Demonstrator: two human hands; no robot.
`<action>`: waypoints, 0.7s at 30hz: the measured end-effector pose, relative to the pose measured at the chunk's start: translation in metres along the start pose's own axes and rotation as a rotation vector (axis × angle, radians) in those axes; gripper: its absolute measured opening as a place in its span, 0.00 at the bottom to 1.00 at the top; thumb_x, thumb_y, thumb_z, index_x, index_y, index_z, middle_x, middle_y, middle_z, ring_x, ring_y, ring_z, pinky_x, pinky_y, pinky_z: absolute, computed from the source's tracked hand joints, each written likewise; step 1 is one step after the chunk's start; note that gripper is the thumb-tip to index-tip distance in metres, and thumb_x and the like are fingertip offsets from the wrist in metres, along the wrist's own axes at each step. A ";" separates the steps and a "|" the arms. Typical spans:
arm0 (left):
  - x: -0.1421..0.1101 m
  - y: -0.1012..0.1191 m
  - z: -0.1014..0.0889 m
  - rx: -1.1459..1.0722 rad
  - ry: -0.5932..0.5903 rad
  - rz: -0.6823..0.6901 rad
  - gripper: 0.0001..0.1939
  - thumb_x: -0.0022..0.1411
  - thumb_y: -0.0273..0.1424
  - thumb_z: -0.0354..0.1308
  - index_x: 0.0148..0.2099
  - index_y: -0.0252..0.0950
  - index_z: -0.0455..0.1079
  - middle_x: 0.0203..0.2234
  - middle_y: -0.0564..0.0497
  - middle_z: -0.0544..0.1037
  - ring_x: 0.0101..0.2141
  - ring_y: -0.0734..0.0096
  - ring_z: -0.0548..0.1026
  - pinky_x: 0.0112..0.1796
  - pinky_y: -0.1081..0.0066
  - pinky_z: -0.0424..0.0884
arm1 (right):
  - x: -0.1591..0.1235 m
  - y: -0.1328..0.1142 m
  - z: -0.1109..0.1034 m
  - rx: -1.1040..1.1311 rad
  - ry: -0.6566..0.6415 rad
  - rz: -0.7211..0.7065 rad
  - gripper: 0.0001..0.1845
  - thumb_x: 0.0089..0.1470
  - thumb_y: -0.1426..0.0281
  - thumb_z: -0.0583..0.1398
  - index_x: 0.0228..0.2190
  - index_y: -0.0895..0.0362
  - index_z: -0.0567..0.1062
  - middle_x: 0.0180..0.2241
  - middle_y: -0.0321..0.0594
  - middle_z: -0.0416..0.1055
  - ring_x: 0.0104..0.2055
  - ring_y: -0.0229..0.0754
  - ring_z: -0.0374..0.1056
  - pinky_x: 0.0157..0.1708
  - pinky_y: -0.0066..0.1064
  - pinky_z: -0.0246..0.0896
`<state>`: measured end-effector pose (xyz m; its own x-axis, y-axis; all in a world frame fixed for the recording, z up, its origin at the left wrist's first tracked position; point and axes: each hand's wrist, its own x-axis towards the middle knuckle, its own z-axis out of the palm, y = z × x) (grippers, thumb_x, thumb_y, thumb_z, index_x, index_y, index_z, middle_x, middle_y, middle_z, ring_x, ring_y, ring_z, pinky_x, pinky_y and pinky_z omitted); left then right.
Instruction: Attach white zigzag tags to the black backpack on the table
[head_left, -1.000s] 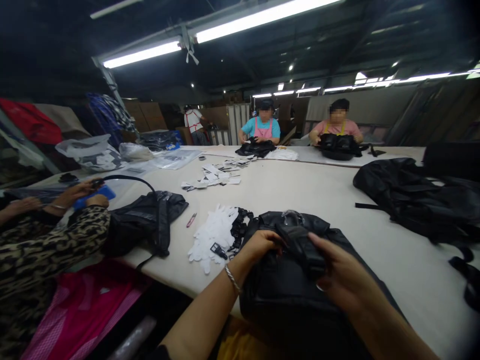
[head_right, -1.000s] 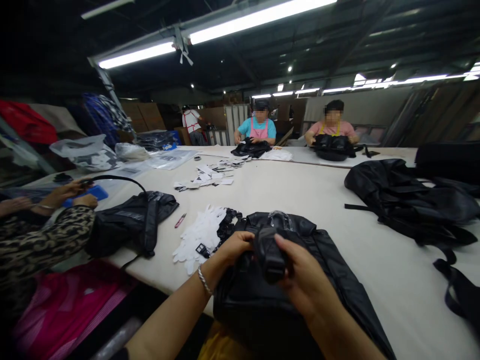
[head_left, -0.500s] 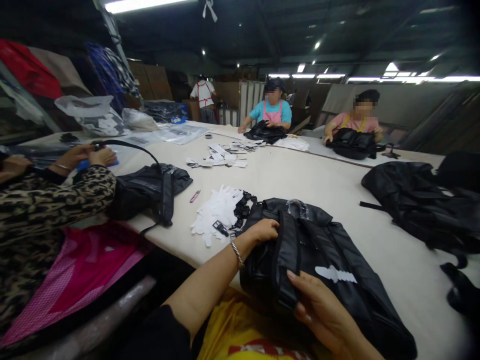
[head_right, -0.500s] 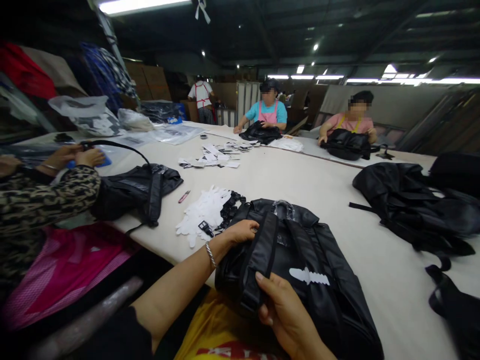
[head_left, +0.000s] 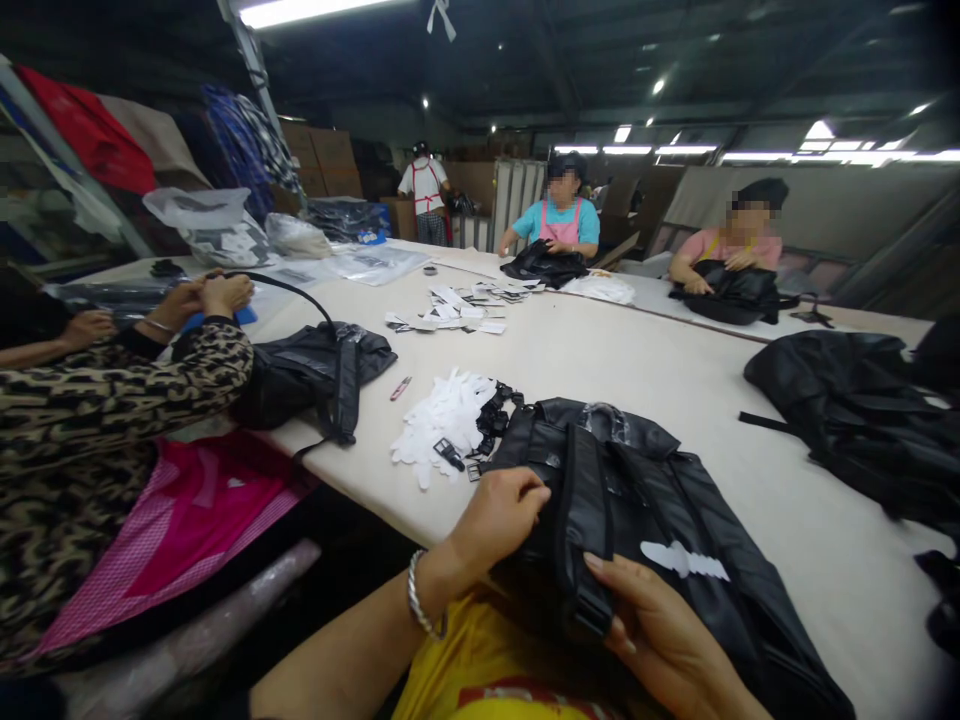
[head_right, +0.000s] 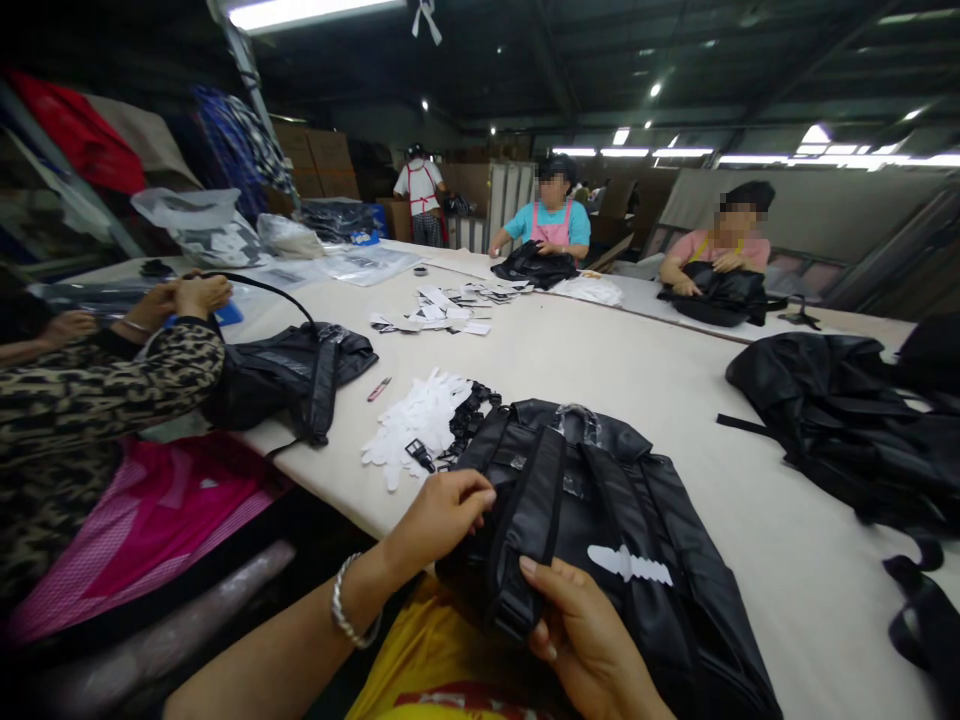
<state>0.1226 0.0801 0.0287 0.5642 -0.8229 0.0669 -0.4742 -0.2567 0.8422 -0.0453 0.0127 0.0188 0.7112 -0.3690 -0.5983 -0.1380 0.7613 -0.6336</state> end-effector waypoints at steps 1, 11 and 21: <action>-0.009 0.001 0.001 -0.092 -0.064 -0.079 0.13 0.55 0.37 0.47 0.34 0.36 0.68 0.25 0.51 0.72 0.28 0.72 0.70 0.33 0.72 0.66 | -0.001 -0.002 0.001 0.005 -0.006 0.000 0.18 0.35 0.67 0.68 0.17 0.61 0.64 0.12 0.28 0.58 0.11 0.25 0.51 0.10 0.16 0.42; -0.008 0.019 0.014 -0.412 -0.262 -0.392 0.18 0.46 0.44 0.55 0.20 0.33 0.61 0.12 0.58 0.58 0.16 0.83 0.55 0.18 0.77 0.50 | 0.003 0.003 0.006 -0.062 -0.084 0.020 0.17 0.40 0.64 0.66 0.18 0.61 0.65 0.12 0.30 0.58 0.11 0.25 0.50 0.11 0.18 0.42; 0.004 -0.011 0.040 -0.659 -0.258 -0.376 0.08 0.36 0.30 0.61 0.23 0.31 0.69 0.19 0.54 0.71 0.24 0.76 0.65 0.24 0.76 0.60 | 0.014 0.005 -0.007 -0.517 -0.105 0.051 0.23 0.43 0.51 0.60 0.22 0.59 0.64 0.13 0.34 0.62 0.14 0.31 0.56 0.14 0.20 0.50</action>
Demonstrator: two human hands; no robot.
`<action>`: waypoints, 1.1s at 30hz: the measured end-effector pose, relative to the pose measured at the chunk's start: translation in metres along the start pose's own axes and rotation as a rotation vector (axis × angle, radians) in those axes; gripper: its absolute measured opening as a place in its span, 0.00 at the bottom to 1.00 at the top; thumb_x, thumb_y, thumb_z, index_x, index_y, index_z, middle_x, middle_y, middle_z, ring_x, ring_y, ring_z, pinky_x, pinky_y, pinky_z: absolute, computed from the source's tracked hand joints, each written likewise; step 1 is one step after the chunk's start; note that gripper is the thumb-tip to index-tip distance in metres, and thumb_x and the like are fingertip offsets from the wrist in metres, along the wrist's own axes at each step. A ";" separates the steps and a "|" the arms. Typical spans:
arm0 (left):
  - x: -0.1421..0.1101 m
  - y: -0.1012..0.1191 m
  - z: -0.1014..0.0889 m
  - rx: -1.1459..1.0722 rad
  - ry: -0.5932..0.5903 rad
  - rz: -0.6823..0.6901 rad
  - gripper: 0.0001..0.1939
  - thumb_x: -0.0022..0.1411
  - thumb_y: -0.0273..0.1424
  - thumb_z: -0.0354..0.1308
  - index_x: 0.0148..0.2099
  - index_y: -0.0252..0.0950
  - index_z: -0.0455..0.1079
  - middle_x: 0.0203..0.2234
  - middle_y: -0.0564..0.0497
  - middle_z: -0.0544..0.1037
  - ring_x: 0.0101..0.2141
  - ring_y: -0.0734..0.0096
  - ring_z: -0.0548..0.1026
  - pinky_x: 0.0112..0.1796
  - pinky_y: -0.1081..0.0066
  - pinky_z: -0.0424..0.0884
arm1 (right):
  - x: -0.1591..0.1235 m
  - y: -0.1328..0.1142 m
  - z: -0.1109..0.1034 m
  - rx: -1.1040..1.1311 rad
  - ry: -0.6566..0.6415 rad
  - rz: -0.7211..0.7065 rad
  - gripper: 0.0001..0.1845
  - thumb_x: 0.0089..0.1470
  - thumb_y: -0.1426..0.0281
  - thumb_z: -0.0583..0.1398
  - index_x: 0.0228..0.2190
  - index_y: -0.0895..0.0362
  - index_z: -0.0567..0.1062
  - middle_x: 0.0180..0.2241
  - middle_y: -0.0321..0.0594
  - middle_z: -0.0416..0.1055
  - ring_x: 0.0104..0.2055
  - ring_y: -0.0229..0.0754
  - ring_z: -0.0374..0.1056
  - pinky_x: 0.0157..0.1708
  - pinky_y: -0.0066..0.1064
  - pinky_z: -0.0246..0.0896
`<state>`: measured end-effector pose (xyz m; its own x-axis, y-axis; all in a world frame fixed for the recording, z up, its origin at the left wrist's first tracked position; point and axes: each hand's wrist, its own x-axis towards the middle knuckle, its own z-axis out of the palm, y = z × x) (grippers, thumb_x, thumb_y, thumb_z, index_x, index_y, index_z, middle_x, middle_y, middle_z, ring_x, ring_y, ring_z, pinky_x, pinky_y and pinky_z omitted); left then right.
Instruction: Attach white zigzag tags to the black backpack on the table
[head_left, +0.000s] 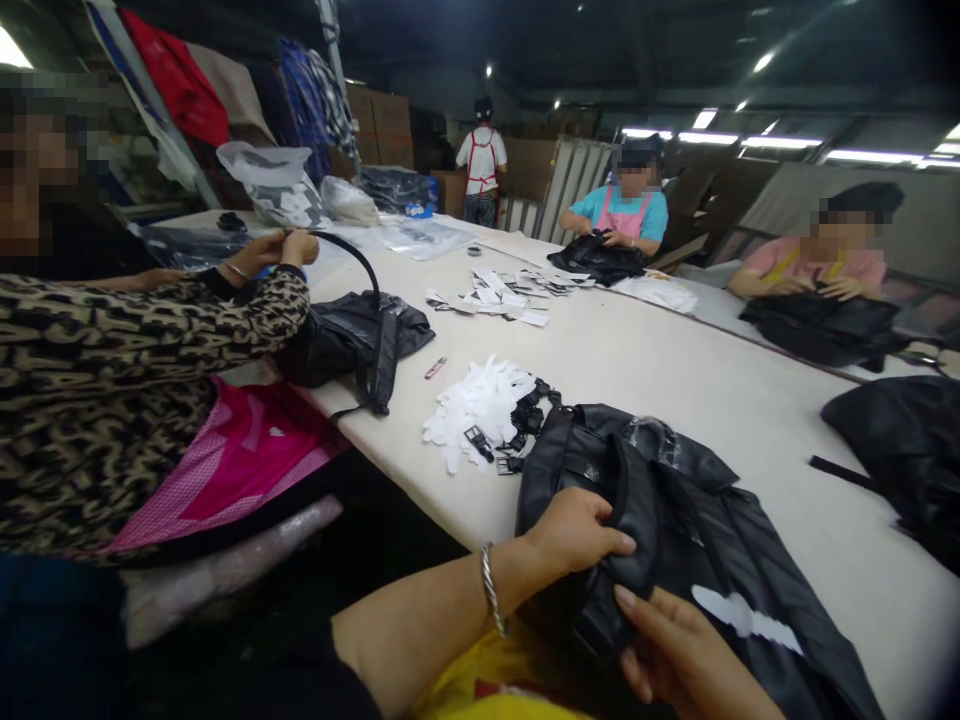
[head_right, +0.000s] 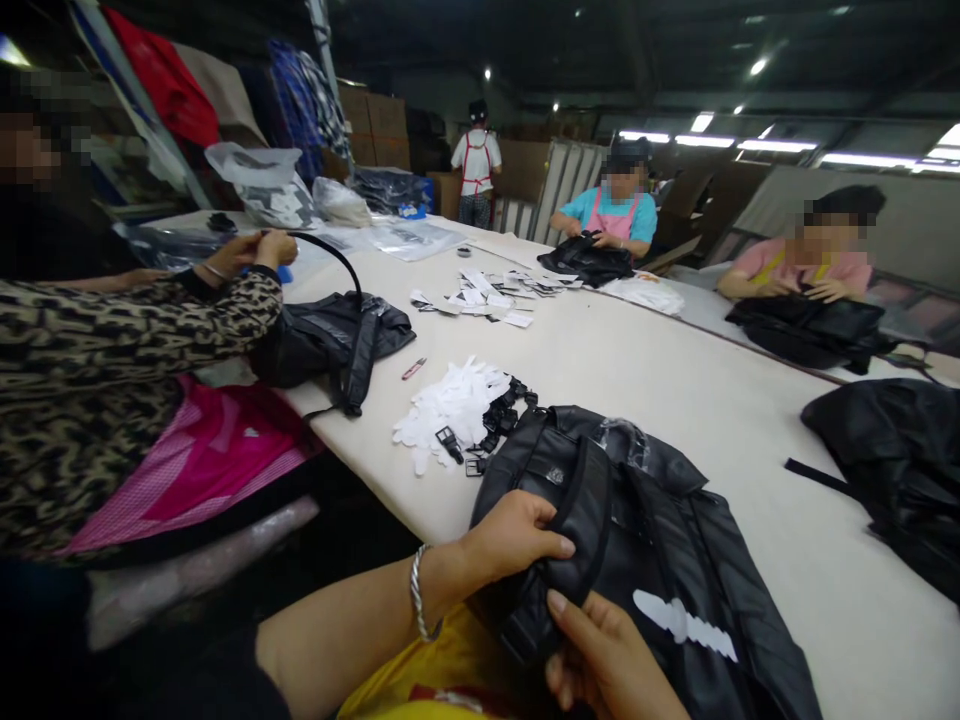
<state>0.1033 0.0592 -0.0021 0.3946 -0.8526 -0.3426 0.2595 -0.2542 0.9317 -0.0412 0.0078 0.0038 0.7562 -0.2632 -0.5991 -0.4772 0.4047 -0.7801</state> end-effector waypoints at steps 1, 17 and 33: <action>0.001 0.000 -0.002 -0.046 0.012 -0.018 0.08 0.35 0.29 0.61 0.23 0.31 0.69 0.19 0.55 0.71 0.23 0.76 0.65 0.24 0.76 0.59 | 0.000 -0.005 -0.008 -0.142 -0.007 0.017 0.23 0.43 0.50 0.58 0.23 0.59 0.65 0.16 0.37 0.65 0.16 0.34 0.60 0.14 0.22 0.52; 0.005 -0.022 -0.017 0.049 0.066 -0.023 0.20 0.36 0.30 0.65 0.14 0.33 0.53 0.11 0.61 0.50 0.16 0.84 0.47 0.20 0.72 0.42 | 0.211 -0.157 0.059 -1.883 -0.099 -0.891 0.16 0.51 0.73 0.52 0.43 0.57 0.70 0.43 0.42 0.66 0.43 0.43 0.62 0.39 0.30 0.58; 0.009 -0.043 -0.017 0.019 0.069 -0.126 0.12 0.34 0.28 0.66 0.27 0.33 0.73 0.19 0.58 0.69 0.21 0.81 0.62 0.23 0.77 0.56 | 0.297 -0.098 0.069 -2.099 -0.001 -0.919 0.07 0.52 0.73 0.53 0.32 0.60 0.70 0.37 0.46 0.65 0.41 0.46 0.58 0.37 0.32 0.54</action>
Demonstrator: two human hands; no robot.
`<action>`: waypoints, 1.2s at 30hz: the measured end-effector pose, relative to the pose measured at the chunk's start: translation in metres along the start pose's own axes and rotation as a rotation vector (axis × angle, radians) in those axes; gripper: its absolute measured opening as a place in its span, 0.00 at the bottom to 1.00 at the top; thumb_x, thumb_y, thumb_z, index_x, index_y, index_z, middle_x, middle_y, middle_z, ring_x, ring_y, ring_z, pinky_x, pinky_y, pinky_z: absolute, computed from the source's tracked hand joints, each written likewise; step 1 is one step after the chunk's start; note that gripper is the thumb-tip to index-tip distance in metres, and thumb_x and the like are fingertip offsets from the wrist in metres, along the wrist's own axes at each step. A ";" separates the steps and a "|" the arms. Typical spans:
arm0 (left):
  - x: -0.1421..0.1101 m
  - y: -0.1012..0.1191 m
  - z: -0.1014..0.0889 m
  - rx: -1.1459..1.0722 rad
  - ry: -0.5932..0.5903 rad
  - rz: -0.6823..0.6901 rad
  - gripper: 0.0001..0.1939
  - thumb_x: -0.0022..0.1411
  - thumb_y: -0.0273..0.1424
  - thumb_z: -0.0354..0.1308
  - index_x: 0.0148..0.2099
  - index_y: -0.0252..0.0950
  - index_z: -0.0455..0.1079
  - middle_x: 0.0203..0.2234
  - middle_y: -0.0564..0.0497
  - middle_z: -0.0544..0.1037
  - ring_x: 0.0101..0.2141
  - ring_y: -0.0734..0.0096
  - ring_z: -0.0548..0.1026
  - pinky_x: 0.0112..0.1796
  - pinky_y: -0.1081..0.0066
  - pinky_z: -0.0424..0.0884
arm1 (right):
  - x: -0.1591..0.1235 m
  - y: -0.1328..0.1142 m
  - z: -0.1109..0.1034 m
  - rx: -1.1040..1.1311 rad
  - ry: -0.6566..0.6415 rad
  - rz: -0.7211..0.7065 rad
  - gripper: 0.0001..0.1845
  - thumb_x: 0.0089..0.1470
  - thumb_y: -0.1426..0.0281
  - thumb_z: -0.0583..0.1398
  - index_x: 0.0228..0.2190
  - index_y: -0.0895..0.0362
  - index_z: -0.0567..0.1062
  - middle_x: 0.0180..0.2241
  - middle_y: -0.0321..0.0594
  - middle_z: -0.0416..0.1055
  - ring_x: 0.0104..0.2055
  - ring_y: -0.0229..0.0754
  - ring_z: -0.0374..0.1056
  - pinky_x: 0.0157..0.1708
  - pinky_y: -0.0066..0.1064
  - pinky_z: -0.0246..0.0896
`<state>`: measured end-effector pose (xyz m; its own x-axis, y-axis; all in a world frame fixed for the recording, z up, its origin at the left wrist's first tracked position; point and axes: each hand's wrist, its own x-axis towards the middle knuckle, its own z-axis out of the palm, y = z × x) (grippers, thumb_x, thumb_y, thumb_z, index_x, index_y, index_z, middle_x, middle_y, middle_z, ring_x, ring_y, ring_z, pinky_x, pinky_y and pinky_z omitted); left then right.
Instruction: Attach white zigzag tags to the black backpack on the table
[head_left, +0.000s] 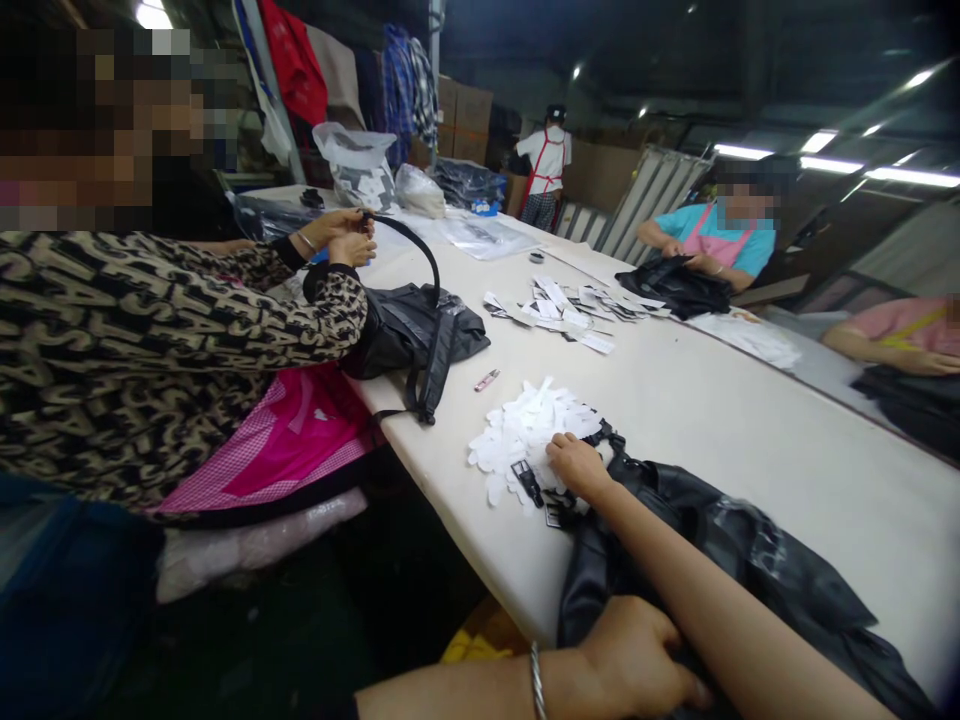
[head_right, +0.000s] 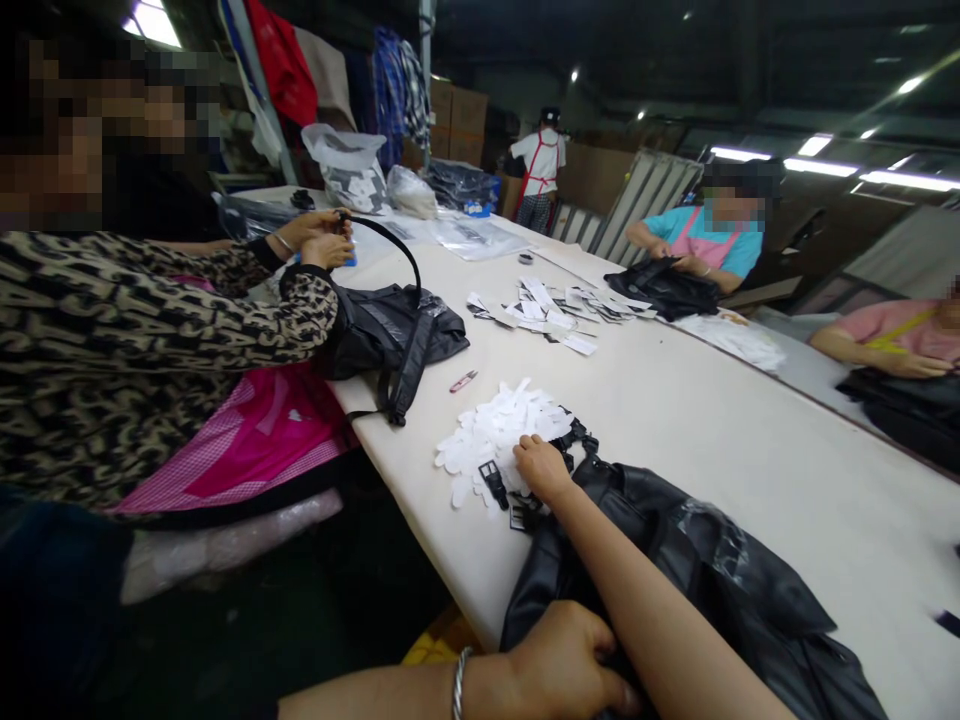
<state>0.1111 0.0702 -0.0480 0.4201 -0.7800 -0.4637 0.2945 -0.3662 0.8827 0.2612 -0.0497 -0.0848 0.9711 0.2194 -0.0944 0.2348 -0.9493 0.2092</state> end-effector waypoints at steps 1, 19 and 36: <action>0.000 0.000 0.000 0.018 0.008 -0.008 0.11 0.33 0.29 0.66 0.24 0.32 0.71 0.17 0.59 0.66 0.20 0.82 0.60 0.22 0.76 0.55 | -0.002 0.002 -0.001 -0.001 0.006 0.007 0.06 0.51 0.73 0.54 0.32 0.60 0.70 0.37 0.45 0.65 0.41 0.45 0.58 0.37 0.32 0.54; -0.007 0.009 0.000 0.185 0.081 0.060 0.20 0.35 0.32 0.65 0.13 0.33 0.54 0.10 0.61 0.50 0.15 0.83 0.49 0.21 0.71 0.43 | -0.028 0.029 -0.022 0.152 0.065 0.375 0.13 0.54 0.75 0.46 0.32 0.63 0.69 0.35 0.51 0.67 0.38 0.48 0.63 0.36 0.35 0.53; -0.009 0.018 -0.001 -0.558 0.033 -0.007 0.12 0.29 0.25 0.60 0.24 0.28 0.71 0.18 0.51 0.73 0.19 0.74 0.67 0.26 0.71 0.63 | -0.201 0.021 -0.103 1.354 0.198 0.816 0.15 0.39 0.67 0.54 0.34 0.58 0.64 0.20 0.35 0.68 0.20 0.37 0.62 0.19 0.26 0.56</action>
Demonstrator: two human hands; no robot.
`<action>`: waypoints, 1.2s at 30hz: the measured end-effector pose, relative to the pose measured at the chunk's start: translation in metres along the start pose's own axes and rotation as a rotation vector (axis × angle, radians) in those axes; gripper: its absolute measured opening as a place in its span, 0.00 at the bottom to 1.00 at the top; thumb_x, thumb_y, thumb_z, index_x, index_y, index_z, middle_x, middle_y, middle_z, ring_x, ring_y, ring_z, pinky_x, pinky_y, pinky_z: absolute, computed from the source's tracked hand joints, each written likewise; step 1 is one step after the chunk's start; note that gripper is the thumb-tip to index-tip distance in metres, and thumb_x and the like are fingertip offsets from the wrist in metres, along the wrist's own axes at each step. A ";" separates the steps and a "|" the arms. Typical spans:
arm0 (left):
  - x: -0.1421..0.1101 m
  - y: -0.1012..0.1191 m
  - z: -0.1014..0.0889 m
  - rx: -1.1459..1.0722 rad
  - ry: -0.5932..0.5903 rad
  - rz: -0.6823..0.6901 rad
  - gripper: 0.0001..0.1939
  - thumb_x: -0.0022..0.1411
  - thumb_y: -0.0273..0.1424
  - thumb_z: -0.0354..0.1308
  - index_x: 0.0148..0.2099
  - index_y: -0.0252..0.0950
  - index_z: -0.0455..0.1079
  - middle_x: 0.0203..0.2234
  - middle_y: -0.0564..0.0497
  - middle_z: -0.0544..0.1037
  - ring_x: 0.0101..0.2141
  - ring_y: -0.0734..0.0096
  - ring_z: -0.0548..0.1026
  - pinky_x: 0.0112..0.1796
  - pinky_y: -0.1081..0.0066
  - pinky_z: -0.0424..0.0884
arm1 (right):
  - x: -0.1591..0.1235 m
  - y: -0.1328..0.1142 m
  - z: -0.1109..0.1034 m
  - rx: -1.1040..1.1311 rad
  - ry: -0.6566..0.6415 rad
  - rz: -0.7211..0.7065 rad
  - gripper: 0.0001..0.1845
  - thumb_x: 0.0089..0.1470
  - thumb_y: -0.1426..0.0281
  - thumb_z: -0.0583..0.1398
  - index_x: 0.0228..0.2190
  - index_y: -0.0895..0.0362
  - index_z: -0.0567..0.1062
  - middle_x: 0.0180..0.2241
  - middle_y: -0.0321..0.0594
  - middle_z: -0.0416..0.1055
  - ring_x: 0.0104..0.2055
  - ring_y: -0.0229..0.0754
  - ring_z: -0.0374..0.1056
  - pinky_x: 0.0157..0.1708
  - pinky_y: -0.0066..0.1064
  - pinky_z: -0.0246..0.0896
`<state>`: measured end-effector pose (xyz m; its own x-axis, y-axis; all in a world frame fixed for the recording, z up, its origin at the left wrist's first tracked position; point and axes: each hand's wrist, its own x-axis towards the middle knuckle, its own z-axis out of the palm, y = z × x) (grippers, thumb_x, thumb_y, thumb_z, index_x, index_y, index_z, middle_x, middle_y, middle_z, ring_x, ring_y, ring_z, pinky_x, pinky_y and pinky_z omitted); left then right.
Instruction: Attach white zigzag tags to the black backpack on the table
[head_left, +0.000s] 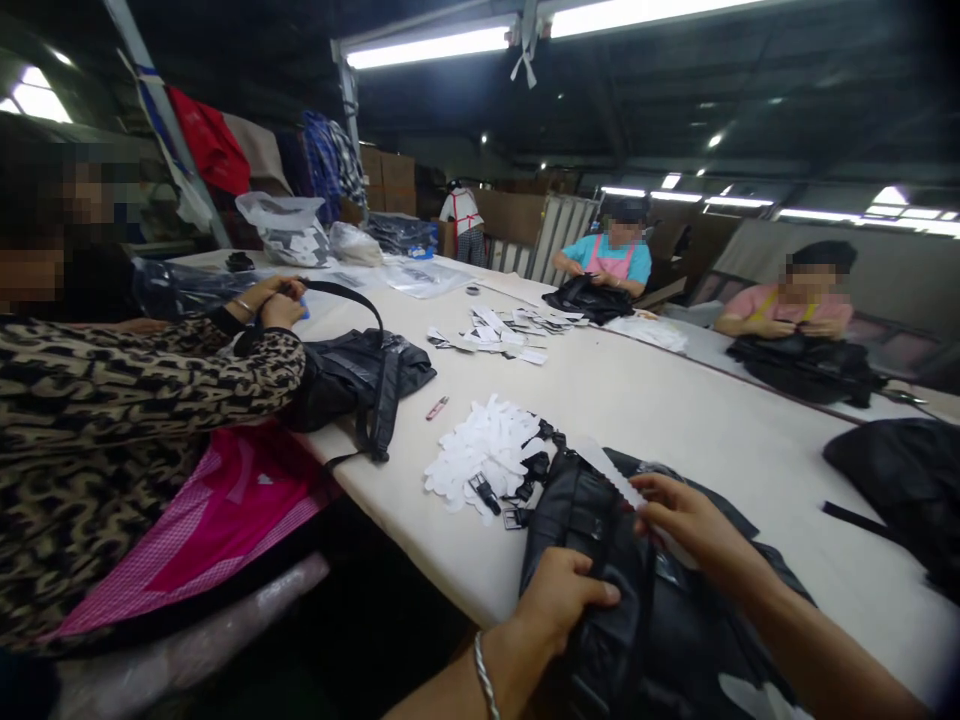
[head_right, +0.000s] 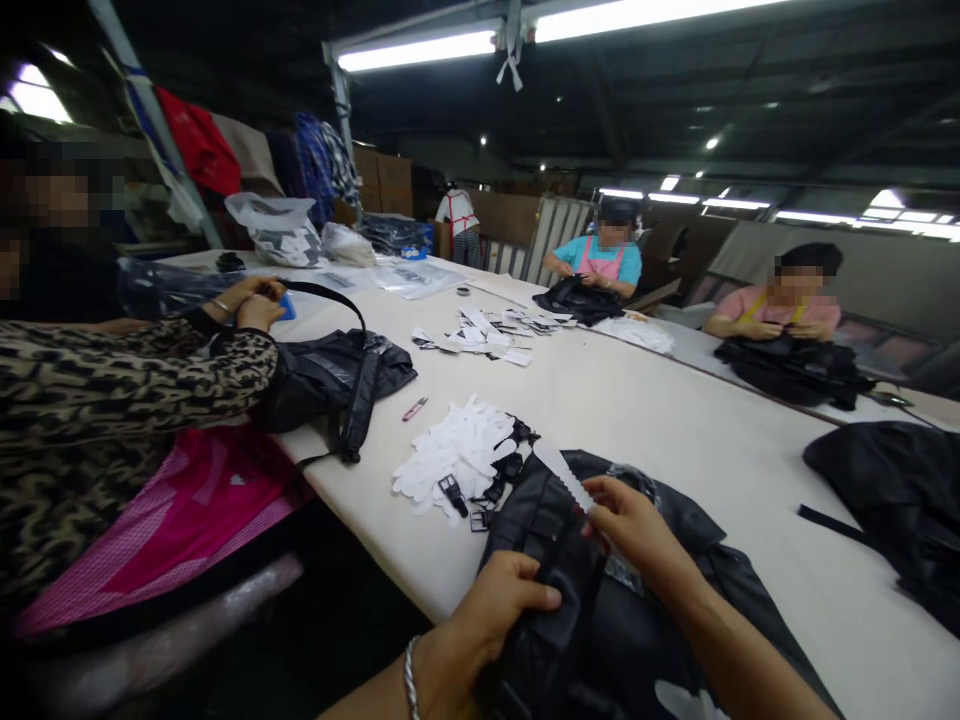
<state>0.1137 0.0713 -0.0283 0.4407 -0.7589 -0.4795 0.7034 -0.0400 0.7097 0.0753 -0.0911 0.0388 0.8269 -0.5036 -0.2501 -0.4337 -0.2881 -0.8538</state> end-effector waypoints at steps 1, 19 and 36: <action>-0.002 0.004 0.001 -0.026 -0.020 -0.006 0.13 0.29 0.25 0.60 0.25 0.28 0.71 0.18 0.50 0.74 0.20 0.73 0.68 0.26 0.70 0.64 | -0.017 0.005 -0.004 0.058 -0.020 0.030 0.19 0.39 0.64 0.56 0.36 0.58 0.63 0.24 0.37 0.70 0.23 0.38 0.64 0.21 0.27 0.58; 0.007 0.081 -0.011 0.170 -0.176 -0.198 0.06 0.47 0.24 0.53 0.28 0.26 0.69 0.17 0.49 0.74 0.18 0.77 0.69 0.23 0.77 0.64 | -0.105 0.043 0.020 -0.349 -0.084 -0.145 0.16 0.55 0.64 0.46 0.35 0.53 0.71 0.40 0.40 0.70 0.45 0.43 0.64 0.41 0.28 0.56; 0.005 0.080 -0.004 0.311 -0.167 -0.117 0.16 0.36 0.26 0.64 0.33 0.27 0.70 0.20 0.49 0.74 0.20 0.75 0.70 0.24 0.75 0.66 | -0.066 0.027 0.021 0.260 -0.166 0.221 0.05 0.45 0.73 0.54 0.27 0.60 0.70 0.14 0.32 0.61 0.13 0.31 0.56 0.12 0.22 0.52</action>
<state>0.1742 0.0671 0.0237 0.2521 -0.8322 -0.4939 0.5289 -0.3090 0.7904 0.0162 -0.0488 0.0229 0.7797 -0.3852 -0.4936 -0.5202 0.0402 -0.8531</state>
